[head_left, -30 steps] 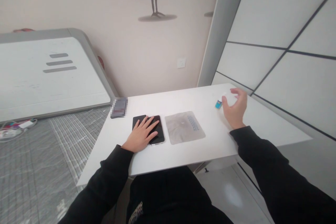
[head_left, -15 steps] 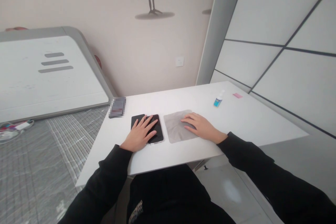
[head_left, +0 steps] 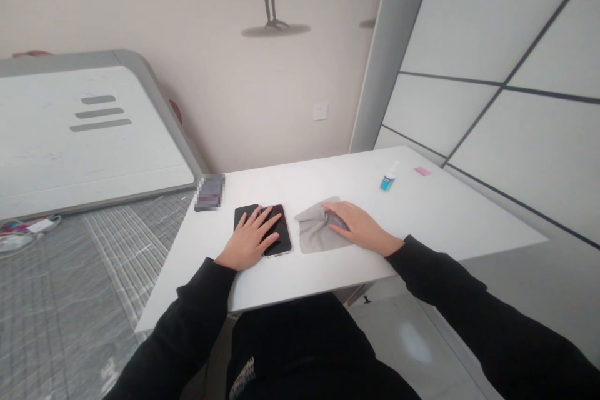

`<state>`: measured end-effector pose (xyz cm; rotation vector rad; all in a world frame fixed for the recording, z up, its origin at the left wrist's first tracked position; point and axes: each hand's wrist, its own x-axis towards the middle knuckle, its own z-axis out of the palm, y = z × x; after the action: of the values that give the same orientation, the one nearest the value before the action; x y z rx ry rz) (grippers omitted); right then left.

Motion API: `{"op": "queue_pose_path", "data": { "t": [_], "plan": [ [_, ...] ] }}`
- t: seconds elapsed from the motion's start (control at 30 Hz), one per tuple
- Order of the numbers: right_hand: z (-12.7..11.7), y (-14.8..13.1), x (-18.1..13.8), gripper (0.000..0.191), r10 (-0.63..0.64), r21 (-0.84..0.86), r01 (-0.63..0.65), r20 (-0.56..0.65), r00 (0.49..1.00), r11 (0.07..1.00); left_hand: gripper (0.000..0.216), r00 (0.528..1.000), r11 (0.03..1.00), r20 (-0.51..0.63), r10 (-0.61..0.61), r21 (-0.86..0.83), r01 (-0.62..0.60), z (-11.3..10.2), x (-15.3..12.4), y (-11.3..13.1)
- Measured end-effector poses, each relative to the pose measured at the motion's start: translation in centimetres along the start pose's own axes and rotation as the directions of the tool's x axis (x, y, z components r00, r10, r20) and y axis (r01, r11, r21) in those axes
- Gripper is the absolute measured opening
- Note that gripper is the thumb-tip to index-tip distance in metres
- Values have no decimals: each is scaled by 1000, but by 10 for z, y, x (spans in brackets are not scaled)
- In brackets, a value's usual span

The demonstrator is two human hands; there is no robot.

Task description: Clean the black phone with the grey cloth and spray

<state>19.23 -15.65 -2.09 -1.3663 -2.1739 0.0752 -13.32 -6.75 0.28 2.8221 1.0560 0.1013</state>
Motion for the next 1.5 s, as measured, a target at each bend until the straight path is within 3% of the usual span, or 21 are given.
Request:
{"op": "queue_pose_path", "data": {
  "t": [0.23,0.33,0.5,0.6,0.7,0.9,1.0,1.13,1.2,1.3,1.4,1.5],
  "plan": [
    [2,4,-2,35,-29,-26,29,32,999,999,56,1000,1000,-12,2,-5,-3,1,0,0],
    [1,6,-3,38,15,-36,-17,-37,999,999,55,1000,1000,-19,2,-1,-2,-2,-1,1],
    [0,7,-3,31,4,-69,-9,-74,997,998,49,973,998,-233,10,57,4,-19,4,19],
    [1,7,-2,30,-13,-70,6,-100,995,998,46,976,999,-213,37,17,-34,-28,26,43],
    [1,7,-3,32,-37,-37,34,-80,996,999,38,995,999,-90,35,-27,-37,-27,60,66],
    [7,24,-6,46,212,97,-198,-174,962,975,12,999,986,-20,31,-166,-33,-17,115,75],
    [13,31,0,70,343,257,-298,-154,927,919,8,996,948,14,84,-311,-75,-25,120,69],
    [13,26,18,92,421,576,-338,-13,907,744,15,988,868,-21,153,-476,-145,-42,116,67],
    [9,20,27,81,394,654,-333,58,917,679,17,983,790,-72,167,-588,-177,-50,115,69],
    [2,8,33,43,342,707,-337,143,929,621,18,976,695,-161,147,-686,-218,-59,111,72],
    [-2,-1,30,42,341,751,-350,176,924,560,23,977,749,-200,80,-635,-191,-64,94,69],
    [-2,-4,23,43,387,822,-361,189,902,441,32,970,913,-228,-80,-407,-21,-57,57,55]
  ]
}}
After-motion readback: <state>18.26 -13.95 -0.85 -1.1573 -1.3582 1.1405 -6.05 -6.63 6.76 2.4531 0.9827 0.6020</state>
